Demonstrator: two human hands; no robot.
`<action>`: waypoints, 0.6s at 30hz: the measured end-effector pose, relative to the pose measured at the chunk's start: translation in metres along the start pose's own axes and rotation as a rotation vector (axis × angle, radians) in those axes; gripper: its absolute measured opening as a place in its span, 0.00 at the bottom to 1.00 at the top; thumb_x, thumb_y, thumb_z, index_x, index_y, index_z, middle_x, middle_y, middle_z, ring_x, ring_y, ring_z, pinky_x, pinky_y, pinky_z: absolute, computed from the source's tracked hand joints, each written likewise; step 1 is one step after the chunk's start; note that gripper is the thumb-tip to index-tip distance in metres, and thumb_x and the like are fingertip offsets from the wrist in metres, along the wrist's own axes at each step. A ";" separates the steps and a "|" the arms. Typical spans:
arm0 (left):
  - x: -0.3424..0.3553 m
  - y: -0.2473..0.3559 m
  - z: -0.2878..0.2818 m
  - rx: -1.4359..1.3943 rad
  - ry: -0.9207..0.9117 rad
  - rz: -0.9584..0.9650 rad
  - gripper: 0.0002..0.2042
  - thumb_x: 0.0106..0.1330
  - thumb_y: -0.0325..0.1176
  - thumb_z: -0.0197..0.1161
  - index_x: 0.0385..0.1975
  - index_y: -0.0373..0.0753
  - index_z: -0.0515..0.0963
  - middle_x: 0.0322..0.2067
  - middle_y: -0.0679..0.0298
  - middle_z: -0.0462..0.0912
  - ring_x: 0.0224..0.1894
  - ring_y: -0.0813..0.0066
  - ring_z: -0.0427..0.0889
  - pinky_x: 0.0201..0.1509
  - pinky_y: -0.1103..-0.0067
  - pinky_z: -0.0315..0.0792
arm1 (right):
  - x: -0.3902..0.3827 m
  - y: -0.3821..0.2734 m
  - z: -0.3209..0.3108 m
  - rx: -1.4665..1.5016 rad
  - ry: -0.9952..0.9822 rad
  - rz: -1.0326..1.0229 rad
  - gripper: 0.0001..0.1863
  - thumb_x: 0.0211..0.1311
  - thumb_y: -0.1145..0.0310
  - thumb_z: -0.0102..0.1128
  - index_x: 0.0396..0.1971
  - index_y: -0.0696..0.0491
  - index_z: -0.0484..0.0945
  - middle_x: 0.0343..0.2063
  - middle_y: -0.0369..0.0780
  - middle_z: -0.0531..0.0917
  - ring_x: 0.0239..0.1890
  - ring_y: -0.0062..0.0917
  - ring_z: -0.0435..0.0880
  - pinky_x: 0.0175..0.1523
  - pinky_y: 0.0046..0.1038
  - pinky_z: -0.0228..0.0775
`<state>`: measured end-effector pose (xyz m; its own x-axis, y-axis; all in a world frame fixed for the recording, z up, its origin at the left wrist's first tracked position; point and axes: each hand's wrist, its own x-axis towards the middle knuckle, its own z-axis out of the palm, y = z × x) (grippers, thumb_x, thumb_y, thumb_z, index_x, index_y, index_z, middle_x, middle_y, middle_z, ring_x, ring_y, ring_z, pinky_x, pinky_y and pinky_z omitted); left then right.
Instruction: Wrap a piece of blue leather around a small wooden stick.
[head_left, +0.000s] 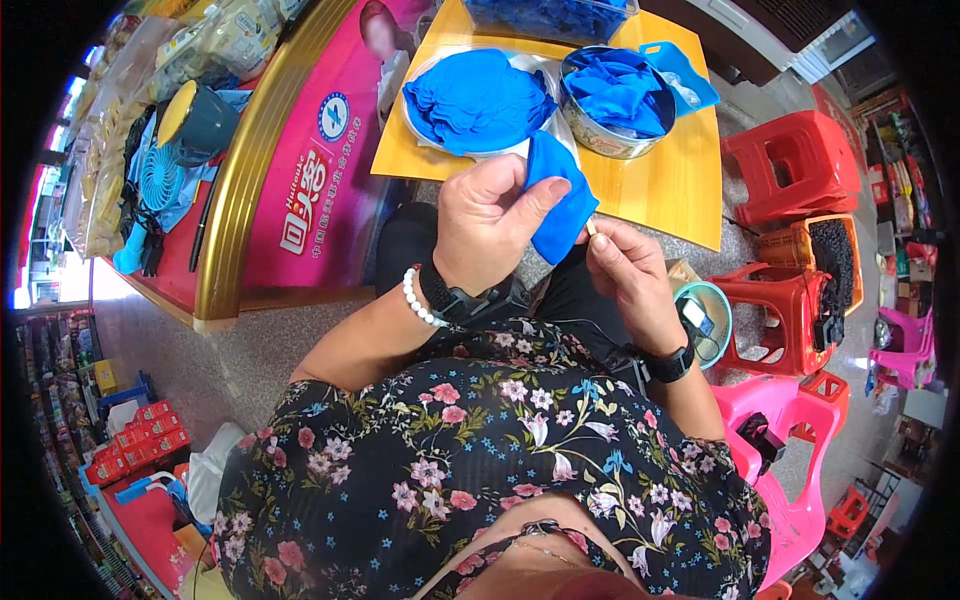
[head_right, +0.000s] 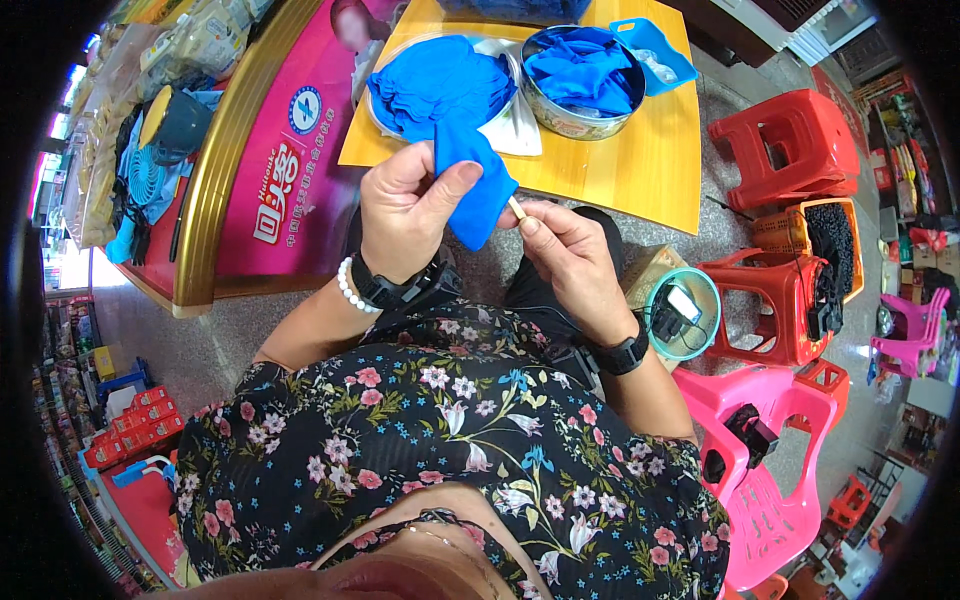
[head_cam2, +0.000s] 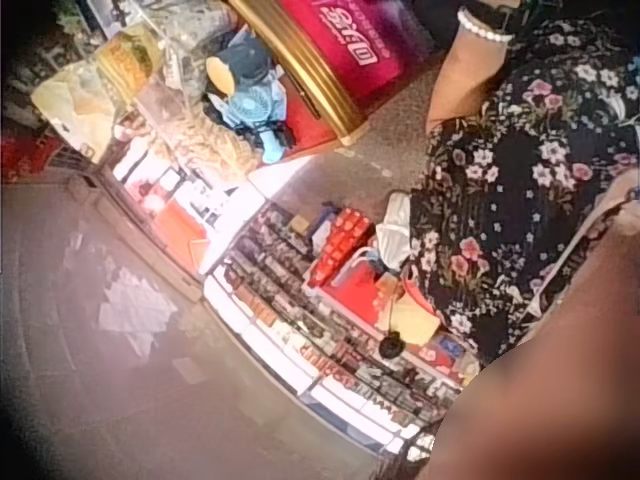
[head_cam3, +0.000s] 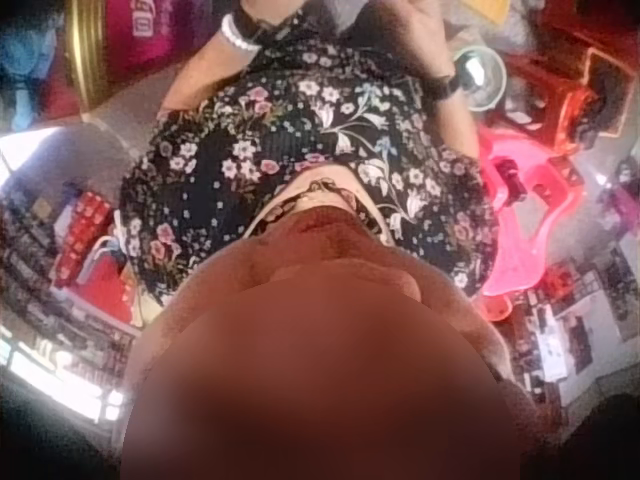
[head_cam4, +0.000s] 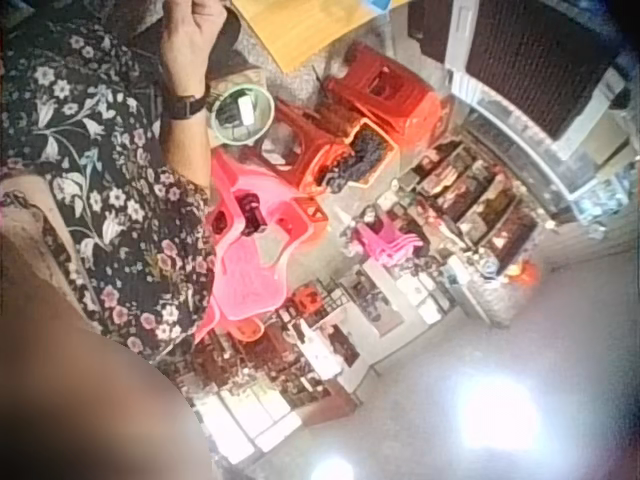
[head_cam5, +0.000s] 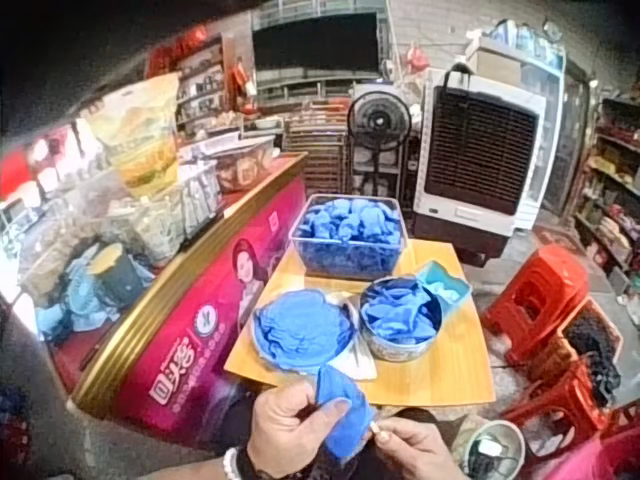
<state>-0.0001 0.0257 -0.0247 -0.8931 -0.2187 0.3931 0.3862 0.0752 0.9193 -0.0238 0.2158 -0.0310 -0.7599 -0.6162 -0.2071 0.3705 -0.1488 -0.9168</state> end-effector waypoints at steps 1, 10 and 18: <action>0.000 -0.001 0.000 0.012 -0.020 -0.014 0.05 0.62 0.28 0.62 0.26 0.35 0.76 0.21 0.74 0.77 0.22 0.92 0.69 0.26 0.91 0.65 | 0.000 0.001 0.000 0.007 -0.007 0.002 0.12 0.66 0.67 0.52 0.40 0.59 0.79 0.23 0.29 0.75 0.23 0.09 0.64 0.28 0.14 0.56; 0.003 0.002 -0.007 -0.140 0.103 -0.082 0.07 0.64 0.31 0.60 0.35 0.33 0.76 0.26 0.72 0.76 0.28 0.89 0.72 0.32 0.89 0.67 | 0.007 0.002 0.002 -0.526 0.084 -0.327 0.11 0.65 0.70 0.51 0.39 0.61 0.78 0.32 0.36 0.81 0.34 0.16 0.74 0.40 0.19 0.66; 0.004 0.001 -0.011 0.091 0.271 0.039 0.10 0.64 0.33 0.60 0.30 0.30 0.78 0.18 0.75 0.71 0.21 0.89 0.64 0.23 0.87 0.59 | 0.000 0.007 0.002 -0.233 0.066 -0.179 0.11 0.65 0.68 0.52 0.38 0.60 0.79 0.25 0.32 0.78 0.25 0.12 0.69 0.31 0.15 0.60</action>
<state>-0.0006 0.0142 -0.0221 -0.7789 -0.4654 0.4204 0.3856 0.1733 0.9063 -0.0206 0.2133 -0.0372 -0.8379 -0.5436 -0.0497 0.1006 -0.0642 -0.9929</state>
